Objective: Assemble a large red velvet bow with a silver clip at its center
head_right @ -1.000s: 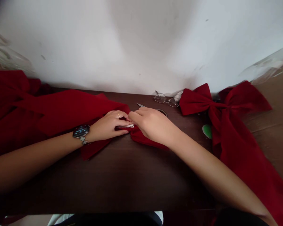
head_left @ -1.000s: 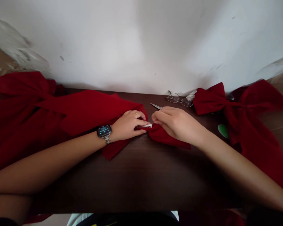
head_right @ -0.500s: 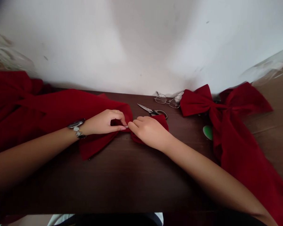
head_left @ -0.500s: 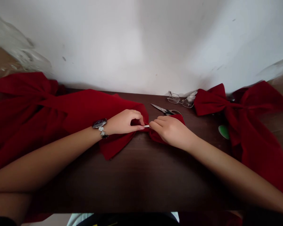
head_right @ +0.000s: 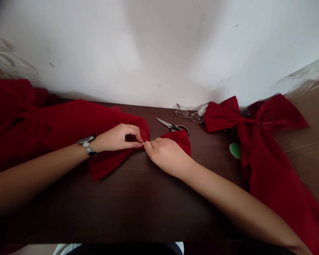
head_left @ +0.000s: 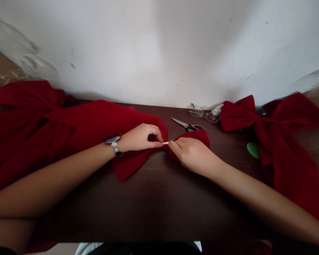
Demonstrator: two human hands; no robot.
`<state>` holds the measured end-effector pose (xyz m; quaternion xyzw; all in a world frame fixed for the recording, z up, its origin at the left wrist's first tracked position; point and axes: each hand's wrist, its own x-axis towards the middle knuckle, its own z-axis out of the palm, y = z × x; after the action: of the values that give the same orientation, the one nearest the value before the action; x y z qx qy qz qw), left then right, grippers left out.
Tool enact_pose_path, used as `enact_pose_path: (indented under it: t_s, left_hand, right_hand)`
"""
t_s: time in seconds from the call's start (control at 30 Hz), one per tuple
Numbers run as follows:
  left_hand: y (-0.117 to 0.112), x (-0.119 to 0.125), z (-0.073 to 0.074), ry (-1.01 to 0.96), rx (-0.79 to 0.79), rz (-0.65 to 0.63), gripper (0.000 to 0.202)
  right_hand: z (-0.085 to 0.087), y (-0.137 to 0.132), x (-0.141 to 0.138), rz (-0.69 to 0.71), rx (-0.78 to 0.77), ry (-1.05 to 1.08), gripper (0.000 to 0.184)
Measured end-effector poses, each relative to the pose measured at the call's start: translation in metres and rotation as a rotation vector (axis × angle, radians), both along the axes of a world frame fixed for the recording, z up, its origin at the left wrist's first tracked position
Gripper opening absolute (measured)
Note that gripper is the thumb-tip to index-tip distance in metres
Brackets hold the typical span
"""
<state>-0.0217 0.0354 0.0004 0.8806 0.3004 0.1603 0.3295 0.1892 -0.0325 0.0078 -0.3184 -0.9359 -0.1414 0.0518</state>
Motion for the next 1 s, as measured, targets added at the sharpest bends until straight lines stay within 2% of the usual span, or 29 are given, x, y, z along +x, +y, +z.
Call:
enact_pose_path:
  t_s: [0.27,0.43,0.57,0.67,0.83,1.0]
  left_hand:
    - [0.003,0.000,-0.003,-0.016,-0.028,0.006,0.027]
    - [0.003,0.000,-0.003,-0.022,-0.026,0.002,0.026]
    - [0.003,0.000,-0.003,-0.001,-0.010,0.006,0.029]
    - [0.001,0.000,-0.002,0.007,0.012,0.005,0.026]
    - [-0.002,0.000,-0.001,0.020,0.073,-0.008,0.020]
    - [0.005,-0.003,0.000,0.064,0.156,0.016,0.020]
  right_hand:
    - [0.005,-0.009,-0.018,-0.072,0.027,-0.097,0.021]
    - [0.007,-0.011,-0.025,-0.118,-0.032,-0.141,0.023]
    - [0.007,-0.009,-0.020,-0.190,-0.098,-0.086,0.018]
    - [0.011,-0.007,-0.009,-0.261,-0.221,0.095,0.010]
    - [0.024,0.003,0.016,-0.262,-0.592,0.529,0.027]
    - [0.034,0.007,0.032,-0.301,-0.806,0.665,0.026]
